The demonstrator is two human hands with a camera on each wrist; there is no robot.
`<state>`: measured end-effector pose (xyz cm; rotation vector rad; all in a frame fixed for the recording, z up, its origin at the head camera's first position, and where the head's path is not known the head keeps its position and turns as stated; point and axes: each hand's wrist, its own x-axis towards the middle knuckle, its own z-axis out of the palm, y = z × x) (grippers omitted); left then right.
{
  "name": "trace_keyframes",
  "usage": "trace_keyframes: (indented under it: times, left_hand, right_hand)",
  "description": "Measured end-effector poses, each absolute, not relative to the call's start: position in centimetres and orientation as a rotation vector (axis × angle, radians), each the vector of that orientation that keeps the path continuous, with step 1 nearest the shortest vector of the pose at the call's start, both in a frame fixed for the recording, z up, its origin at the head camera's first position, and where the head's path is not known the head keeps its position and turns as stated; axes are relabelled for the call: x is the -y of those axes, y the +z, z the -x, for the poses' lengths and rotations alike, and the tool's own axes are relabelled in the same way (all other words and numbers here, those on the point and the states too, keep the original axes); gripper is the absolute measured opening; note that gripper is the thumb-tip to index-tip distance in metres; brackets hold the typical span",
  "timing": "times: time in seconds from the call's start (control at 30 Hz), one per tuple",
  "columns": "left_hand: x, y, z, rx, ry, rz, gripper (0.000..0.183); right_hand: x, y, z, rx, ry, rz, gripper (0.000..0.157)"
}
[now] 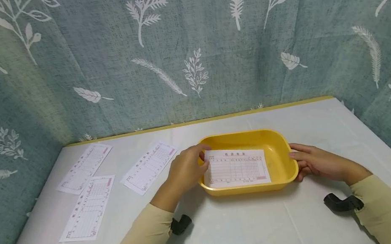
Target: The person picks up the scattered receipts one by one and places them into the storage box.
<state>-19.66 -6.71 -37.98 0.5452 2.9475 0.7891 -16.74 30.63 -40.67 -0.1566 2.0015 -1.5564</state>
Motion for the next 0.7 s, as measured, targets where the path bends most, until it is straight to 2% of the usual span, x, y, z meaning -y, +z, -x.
trace_keyframes:
  times: [0.7]
  left_hand:
    - [6.08, -37.8, 19.05, -2.975, 0.627, -0.525, 0.027]
  right_hand:
    - [-30.61, -40.7, 16.52, -2.017, -1.548, 0.158, 0.077]
